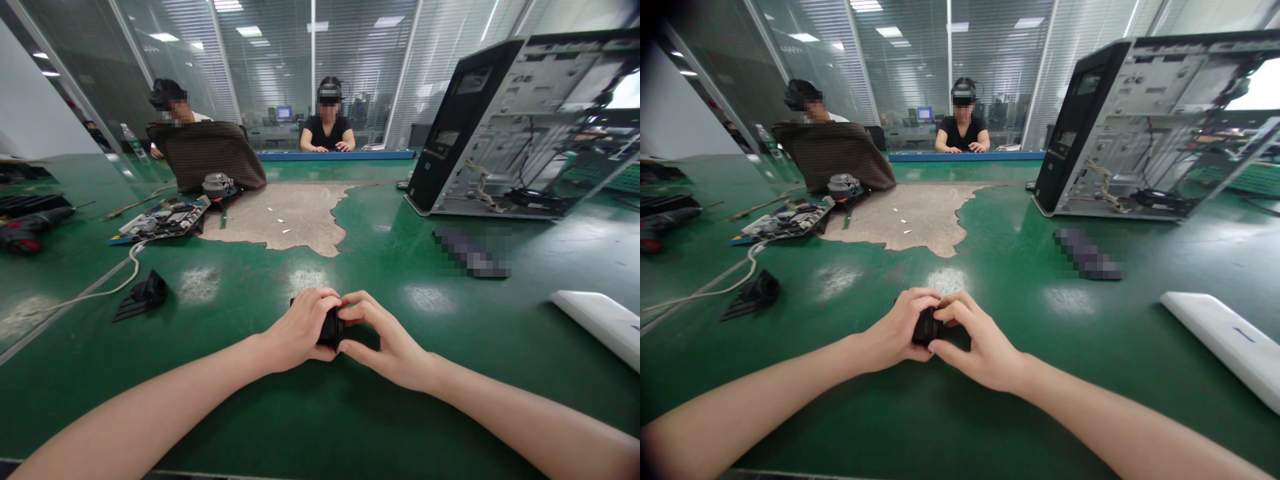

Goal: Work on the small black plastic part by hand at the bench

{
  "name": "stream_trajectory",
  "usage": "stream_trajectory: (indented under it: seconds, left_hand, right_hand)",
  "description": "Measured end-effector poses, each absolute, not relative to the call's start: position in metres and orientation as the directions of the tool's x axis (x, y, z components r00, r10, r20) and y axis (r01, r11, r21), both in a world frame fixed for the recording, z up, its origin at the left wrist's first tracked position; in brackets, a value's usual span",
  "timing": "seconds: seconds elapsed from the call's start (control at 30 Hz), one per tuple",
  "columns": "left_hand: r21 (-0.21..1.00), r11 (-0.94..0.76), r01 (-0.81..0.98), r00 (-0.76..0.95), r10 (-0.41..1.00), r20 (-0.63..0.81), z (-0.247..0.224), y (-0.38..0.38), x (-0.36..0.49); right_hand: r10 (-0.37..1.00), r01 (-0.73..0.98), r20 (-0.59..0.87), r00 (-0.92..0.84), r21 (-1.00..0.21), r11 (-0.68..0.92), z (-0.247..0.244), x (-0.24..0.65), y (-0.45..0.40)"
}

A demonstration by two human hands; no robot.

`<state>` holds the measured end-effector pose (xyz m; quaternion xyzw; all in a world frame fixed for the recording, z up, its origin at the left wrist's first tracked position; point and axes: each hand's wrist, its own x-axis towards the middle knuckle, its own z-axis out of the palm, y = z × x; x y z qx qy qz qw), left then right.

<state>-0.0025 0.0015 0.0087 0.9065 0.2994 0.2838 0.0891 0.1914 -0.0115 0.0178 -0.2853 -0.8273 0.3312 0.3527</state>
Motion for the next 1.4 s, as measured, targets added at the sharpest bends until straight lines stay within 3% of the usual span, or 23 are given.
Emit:
stream_trajectory:
  seconds: [0.13,0.33,0.6,0.87,1.17,1.4]
  left_hand:
    - [0.330,-0.808,0.489,0.648,0.589,0.482,0.0069,0.0019,-0.0012]
    - [0.331,-0.807,0.490,0.647,0.591,0.482,0.0071,0.0020,-0.0013]
    - [0.318,-0.812,0.490,0.656,0.583,0.479,0.0085,0.0015,-0.0018]
    - [0.311,-0.818,0.485,0.646,0.574,0.503,0.0081,0.0021,0.0001]
    - [0.284,-0.826,0.487,0.656,0.560,0.506,0.0066,0.0019,-0.0014]
    - [0.288,-0.823,0.490,0.653,0.566,0.503,0.0062,0.0025,-0.0008]
  right_hand:
    - [0.728,0.217,0.402,-0.555,-0.775,0.594,0.0163,0.1894,-0.0103]
    - [0.781,0.202,0.256,-0.570,-0.877,0.435,0.0118,0.1874,-0.0103]
    - [0.688,0.267,0.421,-0.591,-0.703,0.659,0.0208,0.1919,-0.0130]
    - [0.779,0.188,0.295,-0.554,-0.867,0.462,0.0122,0.1884,-0.0105]
    - [0.742,0.187,0.360,-0.566,-0.820,0.541,0.0149,0.1886,-0.0092]
    - [0.786,0.226,0.253,-0.565,-0.868,0.442,0.0117,0.1889,-0.0095]
